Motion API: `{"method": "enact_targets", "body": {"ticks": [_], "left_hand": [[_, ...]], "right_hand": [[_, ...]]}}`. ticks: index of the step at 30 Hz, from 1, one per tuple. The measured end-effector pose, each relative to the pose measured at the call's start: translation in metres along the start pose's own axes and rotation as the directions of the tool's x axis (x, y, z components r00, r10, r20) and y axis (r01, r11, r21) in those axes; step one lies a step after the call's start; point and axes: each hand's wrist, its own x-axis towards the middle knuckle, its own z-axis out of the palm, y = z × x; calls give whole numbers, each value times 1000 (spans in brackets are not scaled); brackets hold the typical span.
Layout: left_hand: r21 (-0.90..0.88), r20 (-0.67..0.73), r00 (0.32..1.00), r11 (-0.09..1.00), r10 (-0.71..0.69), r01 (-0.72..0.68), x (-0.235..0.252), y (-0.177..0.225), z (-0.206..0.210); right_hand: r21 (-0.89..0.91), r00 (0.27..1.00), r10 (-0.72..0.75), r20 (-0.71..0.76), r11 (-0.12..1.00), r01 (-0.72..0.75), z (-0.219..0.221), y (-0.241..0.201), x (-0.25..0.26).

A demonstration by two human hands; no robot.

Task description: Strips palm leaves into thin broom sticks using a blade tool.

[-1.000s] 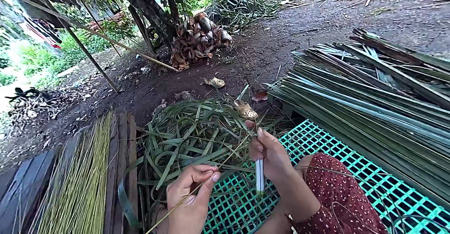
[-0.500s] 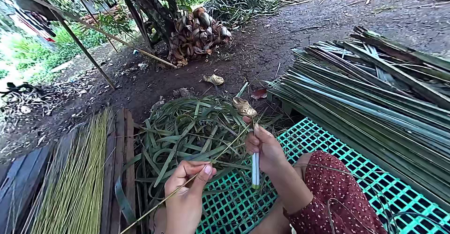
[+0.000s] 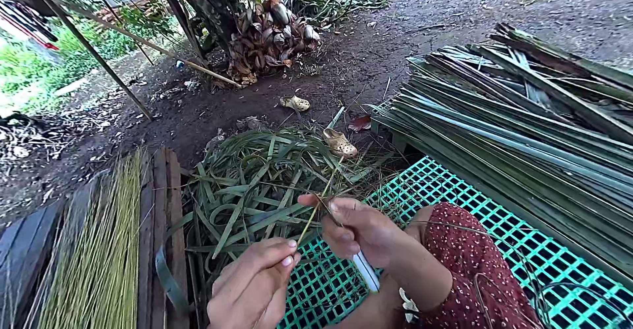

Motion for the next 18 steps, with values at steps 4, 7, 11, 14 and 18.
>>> {"method": "enact_targets", "body": {"ticks": [4, 7, 11, 14, 18], "left_hand": [[12, 30, 999, 999, 40, -40, 3, -3, -3], [22, 44, 997, 998, 66, -67, 3, -4, -4], [63, 32, 999, 997, 42, -44, 4, 0, -22], [59, -49, 997, 996, -61, 64, 2, -6, -27], [-44, 2, 943, 942, -332, 332, 0, -10, -18]], "right_hand": [[-119, 986, -79, -148, 991, 62, -9, -11, 7], [-165, 926, -145, -347, 982, 92, -30, -24, 17], [-128, 724, -249, -643, 967, 218, -86, -44, 28], [-342, 681, -293, -671, 937, 66, -98, -42, 23], [-895, 829, -461, -317, 433, -101, -71, -16, 10]]}}
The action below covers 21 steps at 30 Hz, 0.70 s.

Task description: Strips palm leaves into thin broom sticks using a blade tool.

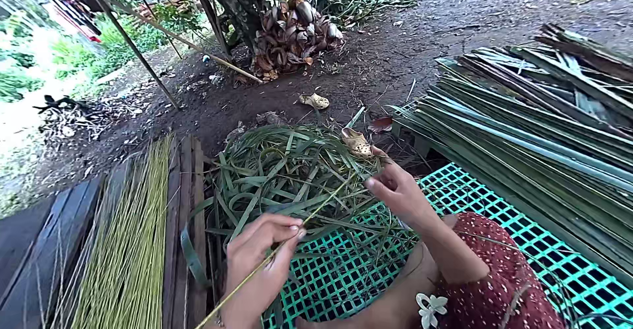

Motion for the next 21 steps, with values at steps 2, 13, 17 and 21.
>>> {"method": "enact_targets", "body": {"ticks": [2, 13, 17, 21], "left_hand": [[-92, 39, 993, 990, -108, 111, 2, 4, 3], [-411, -250, 892, 875, -377, 255, 12, 4, -19], [-410, -318, 870, 882, -377, 232, 11, 6, -24], [-412, -362, 853, 885, -377, 216, 12, 10, -24]], "right_hand": [[-168, 984, -179, 27, 969, 181, 13, -3, -14], [-449, 959, -171, -225, 892, 53, -13, 40, -39], [-476, 952, -160, -261, 879, 17, -29, 48, -42], [-486, 953, -140, -269, 874, -9, -36, 54, -46]]}}
